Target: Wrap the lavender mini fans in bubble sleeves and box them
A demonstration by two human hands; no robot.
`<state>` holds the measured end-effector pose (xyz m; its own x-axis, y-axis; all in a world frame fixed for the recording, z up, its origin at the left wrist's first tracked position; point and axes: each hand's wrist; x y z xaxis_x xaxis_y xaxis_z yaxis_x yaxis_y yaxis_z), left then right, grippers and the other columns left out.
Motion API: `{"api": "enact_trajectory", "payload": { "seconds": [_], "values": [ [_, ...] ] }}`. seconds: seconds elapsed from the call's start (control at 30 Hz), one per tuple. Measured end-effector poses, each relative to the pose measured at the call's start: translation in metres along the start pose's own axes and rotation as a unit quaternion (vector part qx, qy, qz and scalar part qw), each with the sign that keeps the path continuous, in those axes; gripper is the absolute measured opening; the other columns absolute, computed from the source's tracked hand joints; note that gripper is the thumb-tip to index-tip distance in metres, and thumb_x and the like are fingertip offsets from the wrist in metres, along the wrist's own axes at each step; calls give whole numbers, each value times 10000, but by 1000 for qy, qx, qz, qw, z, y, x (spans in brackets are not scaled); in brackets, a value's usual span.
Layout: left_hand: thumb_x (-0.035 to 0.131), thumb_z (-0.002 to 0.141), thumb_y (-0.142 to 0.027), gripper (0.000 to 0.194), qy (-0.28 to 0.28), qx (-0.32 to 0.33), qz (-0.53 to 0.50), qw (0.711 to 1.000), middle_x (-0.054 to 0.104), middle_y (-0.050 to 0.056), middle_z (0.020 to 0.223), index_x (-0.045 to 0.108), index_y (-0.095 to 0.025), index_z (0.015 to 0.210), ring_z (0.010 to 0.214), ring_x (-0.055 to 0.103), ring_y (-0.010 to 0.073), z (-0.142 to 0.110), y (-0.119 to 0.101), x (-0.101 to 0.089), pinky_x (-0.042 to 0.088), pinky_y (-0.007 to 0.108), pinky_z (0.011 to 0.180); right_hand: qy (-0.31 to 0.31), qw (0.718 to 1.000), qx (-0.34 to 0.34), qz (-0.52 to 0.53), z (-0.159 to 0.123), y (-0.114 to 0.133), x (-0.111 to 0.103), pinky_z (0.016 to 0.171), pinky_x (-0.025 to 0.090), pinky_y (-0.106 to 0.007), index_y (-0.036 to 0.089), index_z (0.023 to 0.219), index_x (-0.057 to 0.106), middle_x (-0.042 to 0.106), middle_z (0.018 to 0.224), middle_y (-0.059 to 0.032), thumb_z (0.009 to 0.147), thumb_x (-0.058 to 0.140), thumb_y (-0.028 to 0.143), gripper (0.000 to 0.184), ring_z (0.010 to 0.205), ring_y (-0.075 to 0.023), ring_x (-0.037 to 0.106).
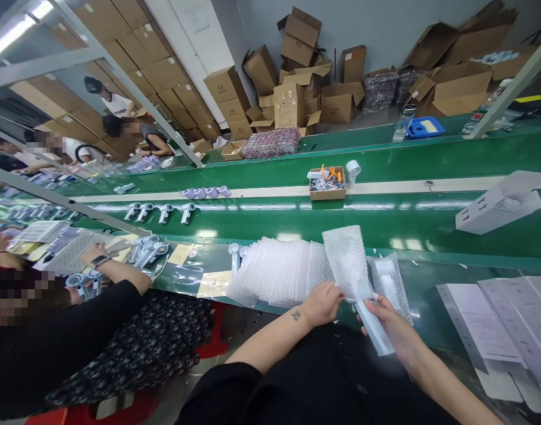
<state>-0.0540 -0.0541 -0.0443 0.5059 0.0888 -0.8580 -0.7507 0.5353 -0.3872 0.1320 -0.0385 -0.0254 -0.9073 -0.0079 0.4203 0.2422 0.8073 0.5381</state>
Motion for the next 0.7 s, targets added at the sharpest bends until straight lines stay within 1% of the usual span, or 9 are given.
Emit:
{"api": "enact_trajectory", "payload": {
  "seconds": [0.13,0.17,0.23,0.33,0.43,0.5,0.57,0.63,0.7],
  "values": [
    [443,846,-245,173,78,0,-80,994,592,69,790,564,-135,903,757,562,164,5,-13,4,464,281,734,-1,997,23,70,-2,-4,2,471,506,-243,234,824,458,608,625,41,670,745,240,326,541,-147,606],
    [466,833,-247,167,111,-21,-114,987,604,55,796,574,-146,911,751,568,151,9,-17,3,463,264,733,5,996,24,84,-3,-3,2,476,504,-239,232,817,459,610,624,42,667,744,225,322,545,-148,610],
    [504,806,-240,167,155,-133,-186,961,616,20,761,591,-156,921,679,564,115,18,-22,-1,457,215,666,8,994,33,103,-5,-1,0,494,507,-241,230,823,468,621,637,36,665,745,214,319,566,-154,619],
    [542,772,-253,221,164,-283,-261,908,607,-18,673,608,-151,956,559,528,85,29,-26,-8,419,172,541,0,991,68,117,-10,4,-7,550,522,-264,231,838,483,637,672,30,659,751,204,323,574,-152,620],
    [543,740,-217,224,141,-260,-240,925,641,2,708,642,-150,931,620,565,108,36,-33,-13,444,195,612,-14,992,70,102,-9,1,-16,638,530,-300,238,837,497,647,713,31,639,748,201,322,618,-161,627],
    [539,724,-191,225,142,-193,-216,947,671,25,785,662,-157,909,705,595,136,40,-39,-15,458,224,702,-34,998,49,23,-6,-3,-22,616,511,-299,236,810,509,625,666,34,661,709,265,251,616,-170,614],
    [545,710,-173,230,167,-154,-218,949,682,32,817,675,-165,899,739,606,149,41,-43,-19,460,233,733,-76,988,1,-135,-8,-2,-29,564,476,-284,228,750,530,579,590,37,701,635,351,169,585,-174,577],
    [554,692,-161,222,186,-180,-238,936,677,25,762,684,-158,871,690,600,138,40,-44,-25,460,214,687,-95,947,-73,-300,-19,9,-36,572,457,-277,216,667,548,558,578,24,716,582,420,212,606,-178,552],
    [545,696,-163,216,180,-239,-272,915,657,16,692,684,-140,860,605,574,113,38,-43,-36,443,186,595,-56,916,-116,-380,-41,28,-45,648,473,-281,208,634,570,590,646,-2,701,599,462,264,682,-191,563]
  ]
}}
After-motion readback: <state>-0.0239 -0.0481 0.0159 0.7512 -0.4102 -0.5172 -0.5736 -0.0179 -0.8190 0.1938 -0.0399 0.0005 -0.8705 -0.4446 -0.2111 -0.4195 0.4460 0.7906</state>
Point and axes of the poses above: each hand's wrist, its own z-axis towards the middle knuckle, its own x-axis out of the palm, y = z × x
